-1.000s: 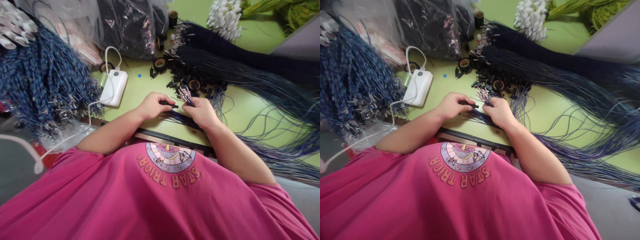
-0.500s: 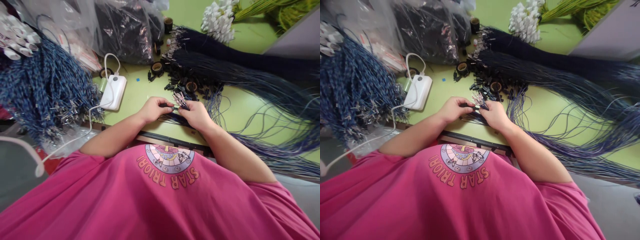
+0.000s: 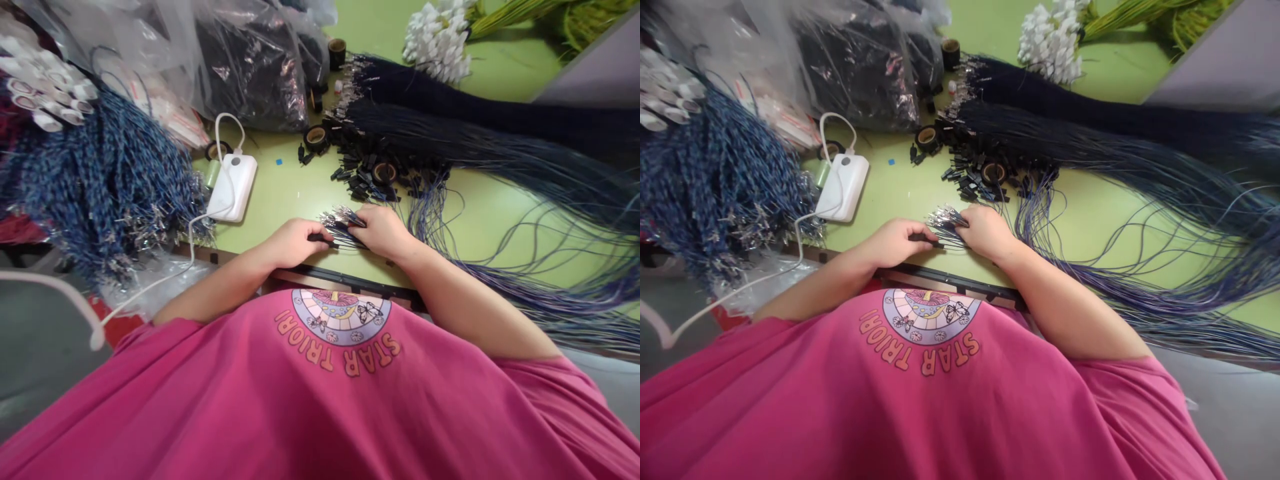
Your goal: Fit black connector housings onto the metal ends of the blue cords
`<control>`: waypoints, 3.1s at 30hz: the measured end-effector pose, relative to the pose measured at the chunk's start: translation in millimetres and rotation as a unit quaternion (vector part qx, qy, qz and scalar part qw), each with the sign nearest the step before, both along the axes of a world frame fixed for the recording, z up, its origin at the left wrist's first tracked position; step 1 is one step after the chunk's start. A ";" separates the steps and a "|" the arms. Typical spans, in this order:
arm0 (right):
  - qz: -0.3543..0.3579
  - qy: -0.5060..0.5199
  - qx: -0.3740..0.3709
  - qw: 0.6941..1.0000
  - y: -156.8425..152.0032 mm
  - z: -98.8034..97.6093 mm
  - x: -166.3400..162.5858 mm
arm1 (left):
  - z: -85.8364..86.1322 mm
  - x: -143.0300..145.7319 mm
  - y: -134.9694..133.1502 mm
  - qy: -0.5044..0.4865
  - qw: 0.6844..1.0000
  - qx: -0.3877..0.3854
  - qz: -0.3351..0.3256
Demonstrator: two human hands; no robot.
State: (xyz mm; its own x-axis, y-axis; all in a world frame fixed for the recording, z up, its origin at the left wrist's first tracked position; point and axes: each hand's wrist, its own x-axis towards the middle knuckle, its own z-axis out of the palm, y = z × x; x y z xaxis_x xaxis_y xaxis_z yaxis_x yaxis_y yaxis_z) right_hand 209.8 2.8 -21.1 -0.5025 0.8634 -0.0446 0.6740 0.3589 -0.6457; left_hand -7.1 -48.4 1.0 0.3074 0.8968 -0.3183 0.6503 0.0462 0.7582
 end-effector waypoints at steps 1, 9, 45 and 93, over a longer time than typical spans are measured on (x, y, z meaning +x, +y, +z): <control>-0.006 0.010 -0.008 1.000 -0.3 0.4 -0.2 | -1.0 0.1 -1.8 -0.002 1.000 -0.006 0.001; -0.116 0.211 -0.179 0.954 1.7 19.0 13.2 | 8.5 11.2 12.6 -0.123 0.988 -0.026 0.091; -0.151 0.184 -0.062 0.969 -9.4 22.3 15.6 | 3.7 38.8 48.0 -0.216 0.961 -0.123 0.119; -0.165 0.216 -0.107 0.956 -9.1 27.6 17.3 | -4.7 21.0 36.9 -0.239 0.964 -0.076 0.094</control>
State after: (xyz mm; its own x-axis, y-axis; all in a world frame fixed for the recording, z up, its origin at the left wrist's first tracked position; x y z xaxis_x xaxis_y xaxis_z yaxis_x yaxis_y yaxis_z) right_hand 227.1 -6.4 6.5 -0.2159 0.9724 -0.0880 0.3815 0.0011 -0.9244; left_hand 13.9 -11.6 -3.7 0.2885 0.9049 -0.3130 0.1988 0.2632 0.9441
